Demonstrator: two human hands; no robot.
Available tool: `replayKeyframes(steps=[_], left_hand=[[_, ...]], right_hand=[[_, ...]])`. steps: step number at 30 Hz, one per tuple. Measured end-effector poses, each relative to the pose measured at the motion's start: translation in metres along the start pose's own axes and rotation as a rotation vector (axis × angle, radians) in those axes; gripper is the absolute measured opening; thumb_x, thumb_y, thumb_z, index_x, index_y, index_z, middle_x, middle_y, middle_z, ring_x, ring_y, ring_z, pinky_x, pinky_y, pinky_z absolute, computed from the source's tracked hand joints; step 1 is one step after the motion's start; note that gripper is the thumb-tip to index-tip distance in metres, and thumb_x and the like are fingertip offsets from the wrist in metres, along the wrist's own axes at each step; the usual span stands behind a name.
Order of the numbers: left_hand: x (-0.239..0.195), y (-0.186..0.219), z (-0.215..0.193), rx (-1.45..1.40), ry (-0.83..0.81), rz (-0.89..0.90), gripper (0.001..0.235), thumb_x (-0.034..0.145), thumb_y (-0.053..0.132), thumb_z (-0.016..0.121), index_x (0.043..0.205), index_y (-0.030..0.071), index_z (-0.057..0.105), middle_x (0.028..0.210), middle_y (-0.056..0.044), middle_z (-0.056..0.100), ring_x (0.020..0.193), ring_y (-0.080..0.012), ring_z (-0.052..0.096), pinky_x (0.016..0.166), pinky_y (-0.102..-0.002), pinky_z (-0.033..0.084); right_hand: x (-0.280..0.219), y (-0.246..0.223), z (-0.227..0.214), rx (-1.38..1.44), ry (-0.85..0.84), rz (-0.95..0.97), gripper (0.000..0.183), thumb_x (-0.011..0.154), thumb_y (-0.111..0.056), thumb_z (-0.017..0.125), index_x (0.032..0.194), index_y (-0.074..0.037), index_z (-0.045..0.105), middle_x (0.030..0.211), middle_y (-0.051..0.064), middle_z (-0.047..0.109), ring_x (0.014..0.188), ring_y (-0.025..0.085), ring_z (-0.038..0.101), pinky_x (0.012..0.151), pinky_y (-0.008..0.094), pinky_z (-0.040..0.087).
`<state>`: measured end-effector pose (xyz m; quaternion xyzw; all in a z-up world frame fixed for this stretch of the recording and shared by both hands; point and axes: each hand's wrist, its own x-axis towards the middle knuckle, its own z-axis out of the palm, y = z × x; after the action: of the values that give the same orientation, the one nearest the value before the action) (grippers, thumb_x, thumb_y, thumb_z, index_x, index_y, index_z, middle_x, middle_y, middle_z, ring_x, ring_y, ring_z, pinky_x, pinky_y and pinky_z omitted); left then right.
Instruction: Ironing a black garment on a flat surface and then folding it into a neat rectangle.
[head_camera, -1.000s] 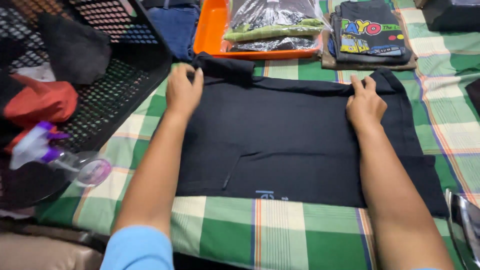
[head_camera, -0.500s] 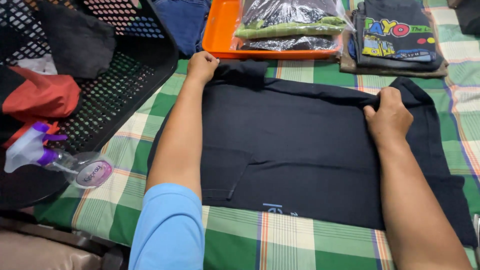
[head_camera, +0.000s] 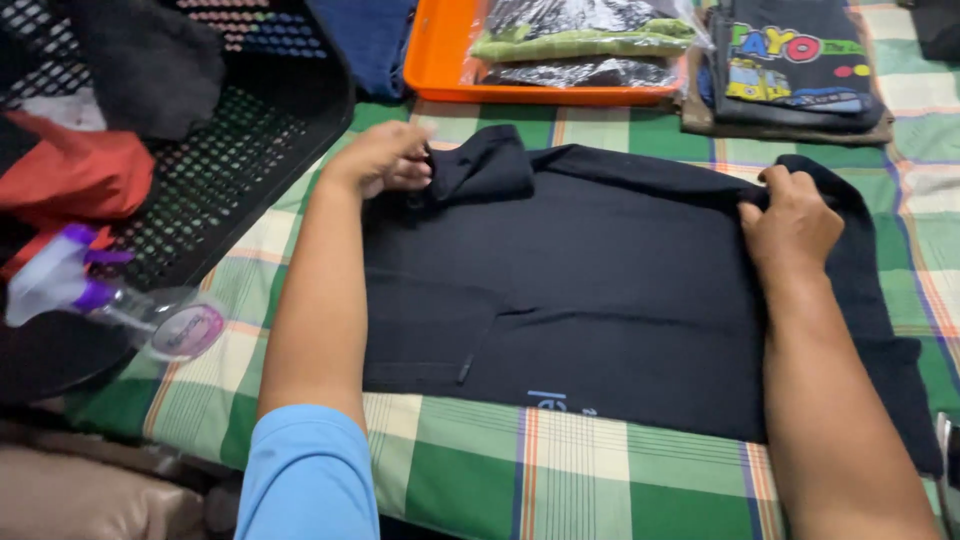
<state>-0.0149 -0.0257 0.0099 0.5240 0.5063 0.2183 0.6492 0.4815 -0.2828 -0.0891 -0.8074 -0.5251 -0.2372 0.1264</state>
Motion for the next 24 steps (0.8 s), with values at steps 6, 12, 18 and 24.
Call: replayKeyframes(steps=[6, 12, 18, 24], left_hand=[[0.047, -0.043, 0.013, 0.947, 0.277, 0.141, 0.071, 0.086, 0.073, 0.067, 0.057, 0.015, 0.038, 0.061, -0.007, 0.048, 0.056, -0.0235, 0.047, 0.057, -0.040, 0.030], [0.094, -0.057, 0.006, 0.777, 0.498, 0.457, 0.039, 0.086, 0.047, 0.075, 0.108, 0.017, 0.064, 0.111, -0.012, 0.072, 0.103, -0.0338, 0.067, 0.087, -0.044, 0.049], [0.028, 0.013, -0.010, 0.661, 0.416, 0.932, 0.023, 0.093, 0.025, 0.078, 0.102, 0.014, 0.060, 0.099, -0.005, 0.069, 0.093, -0.0195, 0.064, 0.083, -0.033, 0.047], [-0.066, 0.081, -0.006, 0.583, 0.222, 0.794, 0.031, 0.092, 0.008, 0.078, 0.118, 0.017, 0.062, 0.114, -0.003, 0.067, 0.114, -0.0139, 0.060, 0.087, -0.029, 0.055]], right_hand=[[0.010, 0.001, -0.022, -0.038, -0.335, 0.054, 0.043, 0.090, -0.036, 0.072, 0.132, -0.028, 0.074, 0.120, 0.019, 0.056, 0.096, 0.046, 0.071, 0.072, 0.059, 0.059], [0.014, 0.026, -0.037, -0.043, -0.397, 0.090, 0.042, 0.092, -0.019, 0.065, 0.133, -0.025, 0.074, 0.123, 0.025, 0.054, 0.105, 0.050, 0.066, 0.082, 0.061, 0.058], [0.018, 0.053, -0.015, -0.038, -0.299, -0.053, 0.047, 0.080, -0.037, 0.079, 0.126, -0.026, 0.079, 0.148, 0.018, 0.054, 0.124, 0.044, 0.050, 0.097, 0.054, 0.050], [0.030, 0.041, -0.038, -0.061, -0.427, -0.076, 0.031, 0.077, -0.051, 0.080, 0.087, -0.022, 0.083, 0.156, -0.013, 0.061, 0.152, 0.035, 0.039, 0.103, 0.056, 0.034]])
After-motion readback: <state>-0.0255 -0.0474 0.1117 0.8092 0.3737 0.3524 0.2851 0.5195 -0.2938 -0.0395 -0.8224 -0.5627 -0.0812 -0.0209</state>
